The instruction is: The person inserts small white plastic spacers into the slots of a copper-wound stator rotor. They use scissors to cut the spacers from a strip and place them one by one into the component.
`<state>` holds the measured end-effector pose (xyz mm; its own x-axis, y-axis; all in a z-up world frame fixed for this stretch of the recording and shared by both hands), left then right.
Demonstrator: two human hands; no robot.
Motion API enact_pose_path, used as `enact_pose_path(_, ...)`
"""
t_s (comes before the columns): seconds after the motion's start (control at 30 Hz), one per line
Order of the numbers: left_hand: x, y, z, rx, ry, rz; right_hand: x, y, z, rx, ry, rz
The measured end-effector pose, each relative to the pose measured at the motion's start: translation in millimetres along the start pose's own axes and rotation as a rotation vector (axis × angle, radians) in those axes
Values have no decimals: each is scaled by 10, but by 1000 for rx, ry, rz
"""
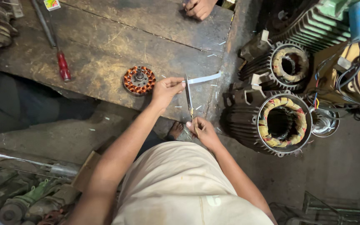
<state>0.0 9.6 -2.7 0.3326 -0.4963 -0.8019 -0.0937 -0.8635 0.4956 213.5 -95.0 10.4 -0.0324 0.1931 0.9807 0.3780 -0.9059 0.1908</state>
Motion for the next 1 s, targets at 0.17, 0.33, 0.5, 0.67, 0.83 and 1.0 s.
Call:
enact_pose_path(0.17,36,13,-73,34,16,-3,28,79,12,2,53,21)
enact_pose_path(0.33,35,37,-113,56,18,1,53,149,-19,-21,27,68)
enact_pose_path(0.5,106,-19,-144,241,330,57,95,215,-44,-26,-67,-3)
enact_pose_path(0.67,432,-283,-62,245,528,-13,73,233,1,9,-91,-52)
enact_pose_path(0.83,802,-395,143,-115,300,-8,182,-64,229,-121,650,113)
enact_pose_path(1.0,815,42,138,-203,-175,-29,522,-419,333,-54,1426,312)
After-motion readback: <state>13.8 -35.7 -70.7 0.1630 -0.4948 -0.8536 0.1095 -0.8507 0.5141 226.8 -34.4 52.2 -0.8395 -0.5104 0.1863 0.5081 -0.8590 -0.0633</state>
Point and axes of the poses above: each hand's wrist, its own y-axis away from the middle knuckle, its own z-axis out of the back of the hand, x = y × z, the point moved 1 cm from there along -y, towards the middle knuckle, and after that the axes turned 15 degrees about z, right-handed, at the moved point
